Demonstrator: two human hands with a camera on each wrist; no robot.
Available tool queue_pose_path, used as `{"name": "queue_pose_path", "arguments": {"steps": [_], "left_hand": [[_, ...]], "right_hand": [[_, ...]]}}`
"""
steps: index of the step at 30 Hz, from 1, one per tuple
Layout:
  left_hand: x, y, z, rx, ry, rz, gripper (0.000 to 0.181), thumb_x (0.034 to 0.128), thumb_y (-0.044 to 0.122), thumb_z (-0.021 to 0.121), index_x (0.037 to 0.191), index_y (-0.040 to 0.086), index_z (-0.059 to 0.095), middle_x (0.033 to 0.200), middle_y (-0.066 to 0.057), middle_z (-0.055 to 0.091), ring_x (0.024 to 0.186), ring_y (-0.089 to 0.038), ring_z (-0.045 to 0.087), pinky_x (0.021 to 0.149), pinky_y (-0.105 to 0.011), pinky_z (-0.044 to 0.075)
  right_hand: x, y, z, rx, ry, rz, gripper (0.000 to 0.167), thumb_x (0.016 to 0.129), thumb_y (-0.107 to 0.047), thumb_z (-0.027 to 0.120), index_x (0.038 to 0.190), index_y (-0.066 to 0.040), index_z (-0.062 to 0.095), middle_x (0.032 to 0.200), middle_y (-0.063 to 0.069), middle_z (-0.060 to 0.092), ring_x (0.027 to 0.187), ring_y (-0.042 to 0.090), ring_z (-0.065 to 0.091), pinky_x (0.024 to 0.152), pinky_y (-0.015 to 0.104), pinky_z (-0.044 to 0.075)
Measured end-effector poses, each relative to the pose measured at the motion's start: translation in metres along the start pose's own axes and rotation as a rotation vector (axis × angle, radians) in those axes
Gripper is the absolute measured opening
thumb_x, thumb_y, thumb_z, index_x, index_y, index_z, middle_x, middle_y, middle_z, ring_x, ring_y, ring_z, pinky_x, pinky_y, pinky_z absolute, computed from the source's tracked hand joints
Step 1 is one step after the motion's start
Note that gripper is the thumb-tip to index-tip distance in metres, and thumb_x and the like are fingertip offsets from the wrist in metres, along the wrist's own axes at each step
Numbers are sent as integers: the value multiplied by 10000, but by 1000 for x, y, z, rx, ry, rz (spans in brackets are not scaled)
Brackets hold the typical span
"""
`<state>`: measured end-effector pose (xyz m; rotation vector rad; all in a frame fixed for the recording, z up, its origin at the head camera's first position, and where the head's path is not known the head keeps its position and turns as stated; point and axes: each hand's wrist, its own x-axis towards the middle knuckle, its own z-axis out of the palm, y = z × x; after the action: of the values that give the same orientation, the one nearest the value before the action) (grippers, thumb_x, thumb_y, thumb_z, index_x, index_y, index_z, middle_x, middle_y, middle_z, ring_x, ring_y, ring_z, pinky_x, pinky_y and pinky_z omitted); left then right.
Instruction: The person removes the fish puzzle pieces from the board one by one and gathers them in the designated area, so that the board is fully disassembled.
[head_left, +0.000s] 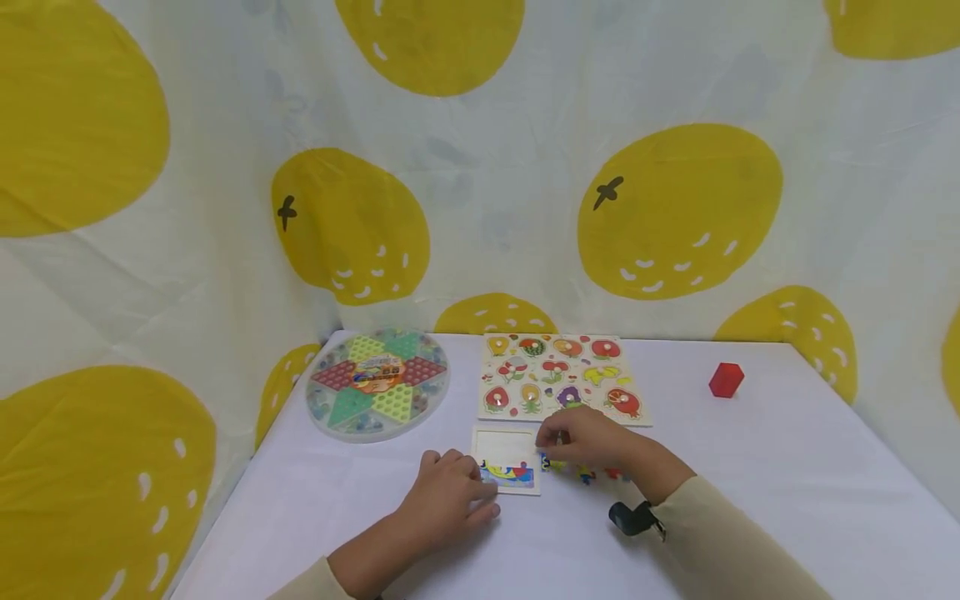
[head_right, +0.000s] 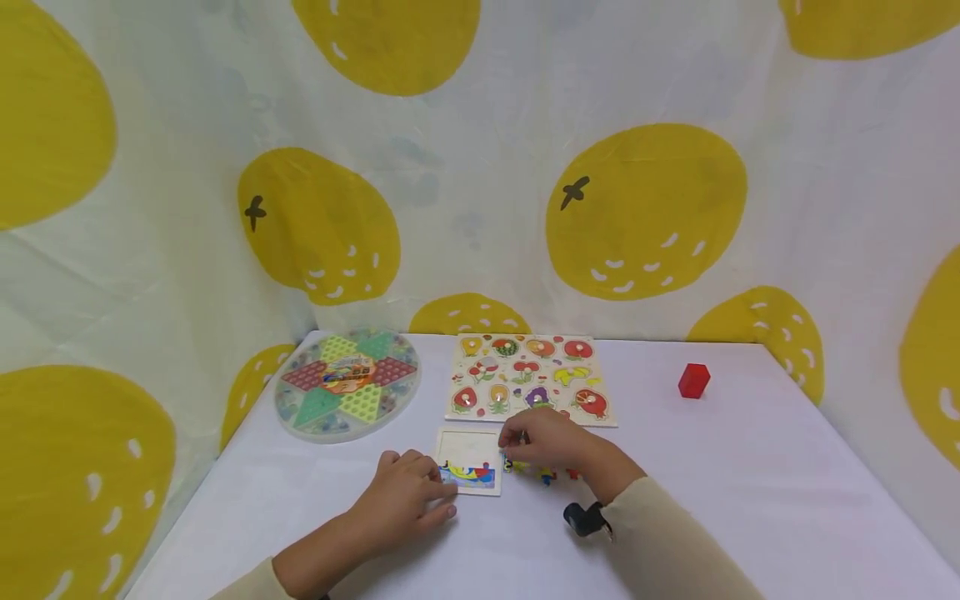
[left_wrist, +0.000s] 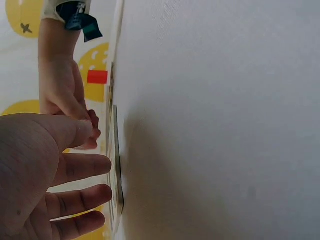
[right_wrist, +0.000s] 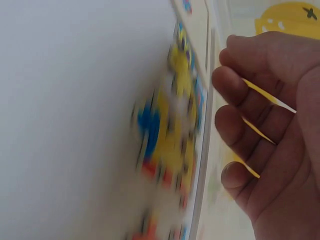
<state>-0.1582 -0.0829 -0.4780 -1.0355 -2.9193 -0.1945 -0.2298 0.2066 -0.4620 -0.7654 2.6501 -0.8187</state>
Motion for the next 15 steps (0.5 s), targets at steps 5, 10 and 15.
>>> {"name": "queue_pose_path", "arguments": {"steps": [5,10,15], "left_hand": [[-5,-3,-2,-15,0,-27,269,980,524,728,1158,360,844,978,123,631,989,-111,526,828,-425,352],[-13,-9,-1,-5,18,-36,269,983,524,720,1149,355,849,1000,120,647,980,-116,543,809,-422,350],[-21,-13,4,-21,72,-19,261,982,489,732,1153,330,850,1030,118,670,998,-123,573,802,-420,346]], "right_hand": [[16,-19,11,33,-25,-8,159,971,-174,796,1126,-206,807,915,-128,672,848,142,615,767,300,544],[32,-35,28,14,-44,-58,188,972,-169,793,1157,-192,816,949,-160,684,826,94,617,779,273,539],[41,-48,40,-21,-56,-73,218,969,-171,789,1184,-191,822,990,-144,691,807,73,598,778,275,520]]}}
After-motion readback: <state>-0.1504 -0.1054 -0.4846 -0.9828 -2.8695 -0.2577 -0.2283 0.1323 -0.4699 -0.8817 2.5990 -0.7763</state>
